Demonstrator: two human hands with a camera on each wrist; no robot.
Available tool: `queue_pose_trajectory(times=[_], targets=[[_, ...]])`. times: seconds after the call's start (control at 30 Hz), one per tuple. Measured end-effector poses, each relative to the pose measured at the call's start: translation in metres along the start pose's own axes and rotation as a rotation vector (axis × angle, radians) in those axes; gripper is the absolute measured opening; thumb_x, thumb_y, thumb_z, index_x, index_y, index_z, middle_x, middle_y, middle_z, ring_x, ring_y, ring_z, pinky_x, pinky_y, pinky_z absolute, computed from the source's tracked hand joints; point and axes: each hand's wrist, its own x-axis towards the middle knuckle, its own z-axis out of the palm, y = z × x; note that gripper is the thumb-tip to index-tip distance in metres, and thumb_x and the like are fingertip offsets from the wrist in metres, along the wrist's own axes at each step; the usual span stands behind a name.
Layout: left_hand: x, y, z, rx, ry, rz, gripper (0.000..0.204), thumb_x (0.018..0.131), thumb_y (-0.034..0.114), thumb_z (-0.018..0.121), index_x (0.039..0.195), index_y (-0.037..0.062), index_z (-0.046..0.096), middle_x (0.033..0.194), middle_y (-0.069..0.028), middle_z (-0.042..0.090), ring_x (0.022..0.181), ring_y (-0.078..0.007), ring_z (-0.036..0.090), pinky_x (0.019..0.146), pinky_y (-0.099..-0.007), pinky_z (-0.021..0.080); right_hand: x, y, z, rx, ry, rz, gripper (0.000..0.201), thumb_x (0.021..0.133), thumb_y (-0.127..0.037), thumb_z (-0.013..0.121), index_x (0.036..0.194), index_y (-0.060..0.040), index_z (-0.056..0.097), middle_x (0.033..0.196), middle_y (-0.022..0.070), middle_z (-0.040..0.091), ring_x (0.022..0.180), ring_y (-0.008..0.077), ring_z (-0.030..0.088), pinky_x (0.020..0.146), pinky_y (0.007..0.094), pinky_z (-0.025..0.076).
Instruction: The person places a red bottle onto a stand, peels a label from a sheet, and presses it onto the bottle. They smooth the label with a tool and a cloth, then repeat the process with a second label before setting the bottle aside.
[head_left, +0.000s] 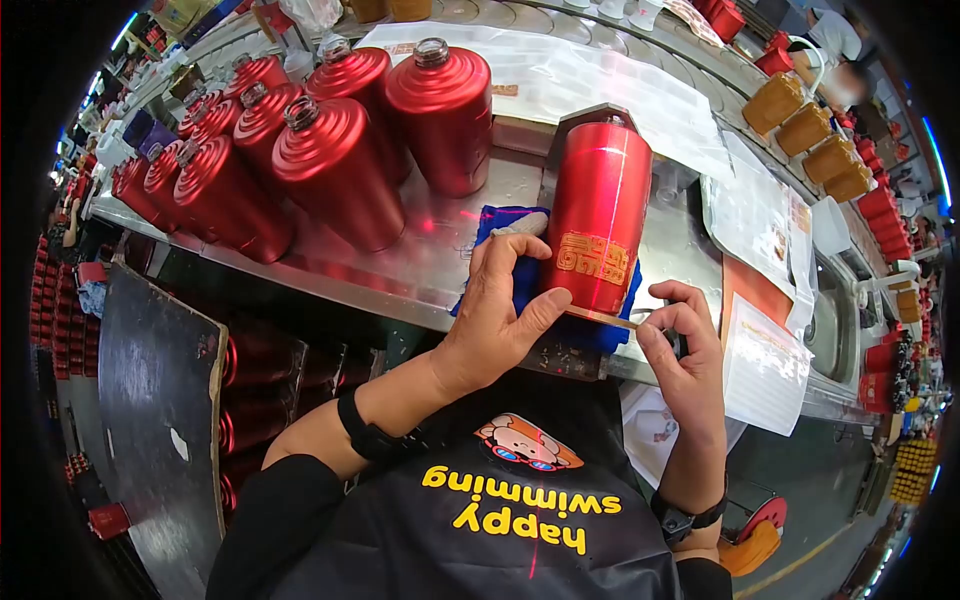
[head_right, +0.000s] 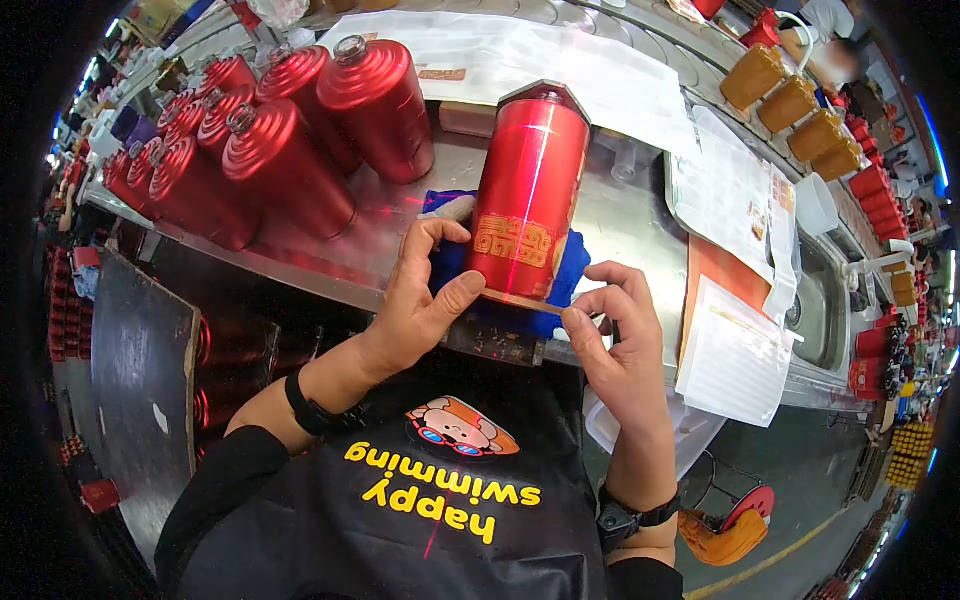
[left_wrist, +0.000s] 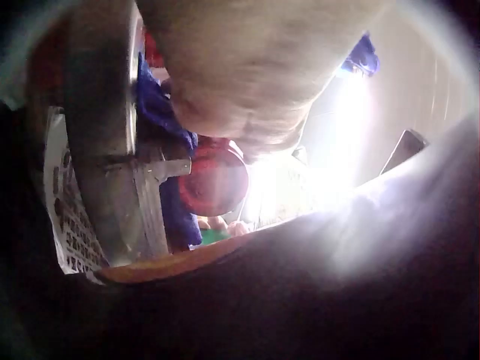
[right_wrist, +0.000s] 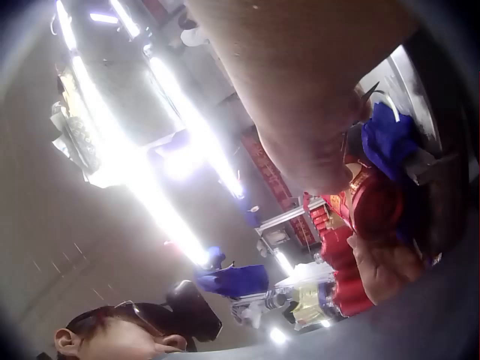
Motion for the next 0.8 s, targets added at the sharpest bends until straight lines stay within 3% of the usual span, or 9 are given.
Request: queue_pose_trajectory(times=[0.27,0.37,0.43,0.47,0.5,0.57,0.6,0.73,0.8], targets=[[-0.001,-0.002,0.001,0.013,0.003,0.020,0.046,0.094,0.030,0.066,0.123,0.0020,0.044,0.120,-0.0106,0.047,0.112,-0.0195,0.044,0.102,-0.0317,0.033,0.001,0.002,0.001,0.010,-0.001,0.010,0.009,0.087,-0.010,0.069,0.085,-0.0029,0.063,0.115,0.0104,0.055,0.088,0.0114,0.054,0.065,0.0229,0.042],[-0.002,-0.005,0.001,-0.032,0.063,0.071,0.041,0.092,0.024,0.067,0.120,0.0029,0.046,0.120,-0.0137,0.050,0.113,-0.0242,0.047,0.104,-0.0354,0.033,0.000,0.002,0.000,0.014,-0.005,0.019,0.009,0.086,-0.010,0.069,0.085,-0.0029,0.063,0.115,0.0107,0.055,0.088,0.0121,0.054,0.065,0.0234,0.042],[-0.004,0.004,-0.009,0.165,0.160,0.357,0.031,0.086,0.016,0.070,0.111,0.0045,0.055,0.104,-0.0124,0.059,0.107,-0.0330,0.048,0.103,-0.0467,0.033,-0.001,0.001,0.000,0.028,-0.001,0.030,0.009,0.086,-0.009,0.069,0.085,-0.0028,0.063,0.114,0.0110,0.055,0.089,0.0128,0.054,0.066,0.0239,0.042],[-0.001,0.013,-0.008,0.160,0.168,0.485,0.023,0.081,0.012,0.072,0.101,0.0084,0.062,0.093,-0.0079,0.063,0.102,-0.0318,0.050,0.103,-0.0497,0.034,0.000,0.001,0.000,0.019,-0.004,0.017,0.008,0.086,-0.009,0.069,0.086,-0.0028,0.063,0.114,0.0111,0.055,0.089,0.0130,0.054,0.066,0.0240,0.042],[0.001,0.018,-0.009,0.227,0.041,0.570,0.021,0.081,0.013,0.071,0.101,0.0103,0.066,0.092,-0.0060,0.064,0.106,-0.0310,0.052,0.108,-0.0514,0.031,0.000,0.002,0.000,0.008,-0.010,0.004,0.008,0.086,-0.009,0.068,0.086,-0.0029,0.063,0.114,0.0111,0.055,0.089,0.0133,0.054,0.067,0.0242,0.042],[0.006,0.033,0.001,0.442,-0.014,0.731,0.027,0.084,0.018,0.067,0.110,0.0100,0.067,0.097,-0.0055,0.066,0.117,-0.0308,0.051,0.115,-0.0554,0.022,0.000,0.000,-0.001,-0.007,-0.024,-0.005,0.008,0.086,-0.009,0.068,0.087,-0.0029,0.063,0.113,0.0112,0.055,0.091,0.0141,0.054,0.068,0.0245,0.042],[0.007,0.037,0.004,0.561,-0.135,0.653,0.045,0.090,0.030,0.063,0.130,0.0097,0.059,0.121,-0.0082,0.064,0.131,-0.0329,0.044,0.117,-0.0601,0.006,0.000,-0.001,-0.001,0.005,-0.027,0.009,0.008,0.086,-0.009,0.068,0.087,-0.0030,0.063,0.113,0.0111,0.055,0.091,0.0142,0.054,0.068,0.0246,0.042],[0.012,0.040,0.019,0.781,-0.138,0.606,0.061,0.095,0.048,0.050,0.135,0.0016,0.054,0.129,-0.0127,0.060,0.139,-0.0356,0.035,0.116,-0.0634,-0.002,-0.001,0.001,-0.001,0.016,-0.041,0.030,0.008,0.087,-0.010,0.067,0.087,-0.0030,0.063,0.114,0.0111,0.055,0.092,0.0145,0.054,0.069,0.0246,0.042],[0.009,0.042,0.017,0.780,-0.127,0.552,0.064,0.093,0.046,0.052,0.138,0.0001,0.051,0.125,-0.0140,0.061,0.138,-0.0370,0.036,0.116,-0.0635,0.003,0.000,0.001,-0.001,0.012,-0.042,0.025,0.008,0.087,-0.010,0.067,0.087,-0.0029,0.063,0.114,0.0112,0.055,0.092,0.0144,0.054,0.069,0.0245,0.042]])
